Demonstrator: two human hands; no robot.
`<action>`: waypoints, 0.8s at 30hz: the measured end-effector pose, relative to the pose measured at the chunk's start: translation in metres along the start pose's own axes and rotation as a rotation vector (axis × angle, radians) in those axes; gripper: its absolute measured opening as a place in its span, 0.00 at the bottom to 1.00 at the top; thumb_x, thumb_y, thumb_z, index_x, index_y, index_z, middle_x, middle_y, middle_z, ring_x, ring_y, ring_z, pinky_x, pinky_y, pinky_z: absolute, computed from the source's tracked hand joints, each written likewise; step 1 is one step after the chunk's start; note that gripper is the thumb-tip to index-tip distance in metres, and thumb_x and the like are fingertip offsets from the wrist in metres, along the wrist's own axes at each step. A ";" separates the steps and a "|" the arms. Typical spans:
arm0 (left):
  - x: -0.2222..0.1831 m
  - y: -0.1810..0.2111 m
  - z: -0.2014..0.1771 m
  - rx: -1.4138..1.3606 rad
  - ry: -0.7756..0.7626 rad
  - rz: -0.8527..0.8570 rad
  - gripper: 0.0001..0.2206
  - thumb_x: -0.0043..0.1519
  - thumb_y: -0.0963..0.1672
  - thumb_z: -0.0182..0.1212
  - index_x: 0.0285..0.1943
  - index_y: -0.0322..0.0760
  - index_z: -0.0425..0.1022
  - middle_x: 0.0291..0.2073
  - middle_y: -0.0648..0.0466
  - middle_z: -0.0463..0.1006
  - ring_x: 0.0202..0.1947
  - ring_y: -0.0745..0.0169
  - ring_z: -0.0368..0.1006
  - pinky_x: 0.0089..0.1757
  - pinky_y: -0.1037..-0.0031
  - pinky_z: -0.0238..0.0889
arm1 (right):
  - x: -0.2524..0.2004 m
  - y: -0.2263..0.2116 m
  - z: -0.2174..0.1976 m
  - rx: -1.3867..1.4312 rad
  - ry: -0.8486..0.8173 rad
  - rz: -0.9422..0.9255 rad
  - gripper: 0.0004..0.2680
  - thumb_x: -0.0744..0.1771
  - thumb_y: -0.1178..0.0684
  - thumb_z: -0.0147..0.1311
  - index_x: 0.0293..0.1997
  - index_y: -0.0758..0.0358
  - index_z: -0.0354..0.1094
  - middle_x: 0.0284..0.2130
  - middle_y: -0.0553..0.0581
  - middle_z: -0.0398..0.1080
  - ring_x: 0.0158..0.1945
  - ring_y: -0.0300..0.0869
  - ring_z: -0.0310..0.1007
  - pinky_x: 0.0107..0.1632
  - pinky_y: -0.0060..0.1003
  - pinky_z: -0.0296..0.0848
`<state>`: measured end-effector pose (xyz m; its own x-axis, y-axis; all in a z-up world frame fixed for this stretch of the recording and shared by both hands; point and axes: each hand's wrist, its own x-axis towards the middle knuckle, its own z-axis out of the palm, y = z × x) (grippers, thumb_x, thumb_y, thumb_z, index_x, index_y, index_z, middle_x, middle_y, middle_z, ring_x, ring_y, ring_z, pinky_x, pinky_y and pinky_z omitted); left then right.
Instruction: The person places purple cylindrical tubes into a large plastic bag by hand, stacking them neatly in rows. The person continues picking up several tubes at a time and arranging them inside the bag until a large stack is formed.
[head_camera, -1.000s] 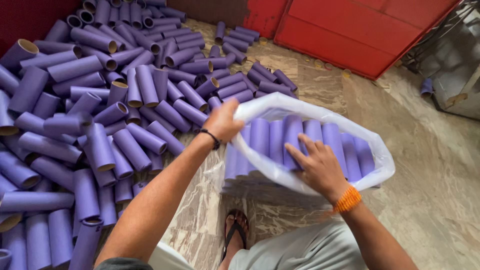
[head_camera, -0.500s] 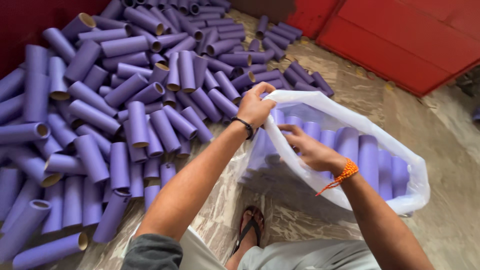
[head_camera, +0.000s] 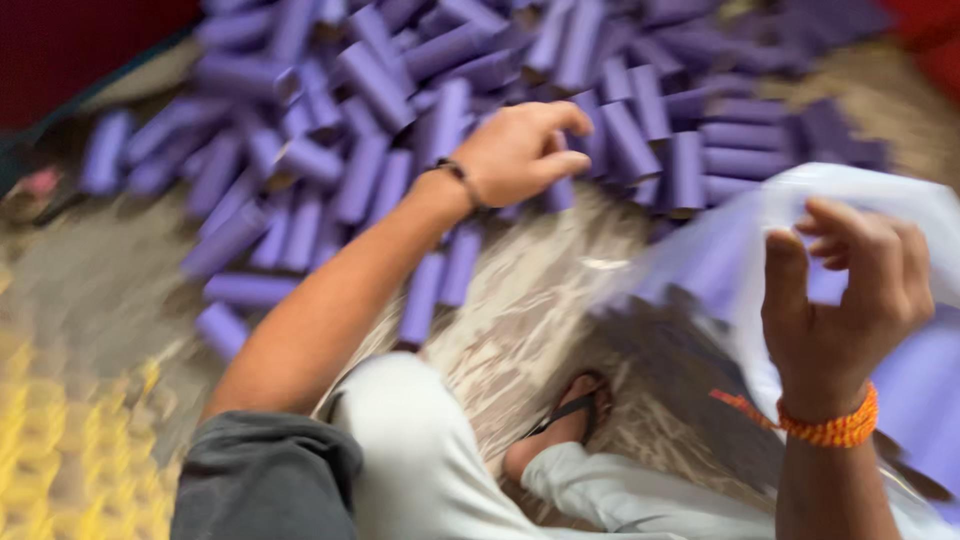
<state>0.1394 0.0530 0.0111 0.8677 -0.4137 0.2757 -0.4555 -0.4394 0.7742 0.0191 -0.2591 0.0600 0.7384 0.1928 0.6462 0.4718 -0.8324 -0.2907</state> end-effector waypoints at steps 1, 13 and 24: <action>-0.041 -0.019 -0.021 0.032 0.070 -0.074 0.14 0.61 0.47 0.65 0.53 0.36 0.76 0.32 0.51 0.81 0.32 0.61 0.79 0.38 0.67 0.70 | -0.007 -0.015 0.025 0.159 -0.008 0.013 0.08 0.70 0.62 0.63 0.54 0.64 0.72 0.38 0.57 0.73 0.40 0.45 0.73 0.45 0.40 0.69; -0.512 -0.095 0.131 0.290 0.690 -1.131 0.18 0.57 0.43 0.63 0.58 0.38 0.75 0.51 0.45 0.73 0.51 0.46 0.73 0.51 0.61 0.68 | -0.182 -0.098 0.383 0.110 -0.882 0.320 0.41 0.55 0.58 0.70 0.75 0.45 0.46 0.65 0.72 0.52 0.58 0.63 0.64 0.53 0.53 0.71; -0.508 -0.221 0.038 0.497 0.686 -1.180 0.40 0.48 0.39 0.72 0.73 0.47 0.59 0.69 0.26 0.52 0.60 0.30 0.63 0.57 0.51 0.61 | -0.175 0.025 0.372 1.519 -0.794 1.165 0.17 0.73 0.59 0.48 0.72 0.67 0.53 0.37 0.61 0.69 0.30 0.39 0.69 0.34 0.37 0.72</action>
<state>-0.2082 0.3297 -0.3220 0.6365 0.7699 -0.0466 0.6801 -0.5317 0.5048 0.0807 -0.1208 -0.3226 0.7247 0.4880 -0.4865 -0.6391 0.2123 -0.7392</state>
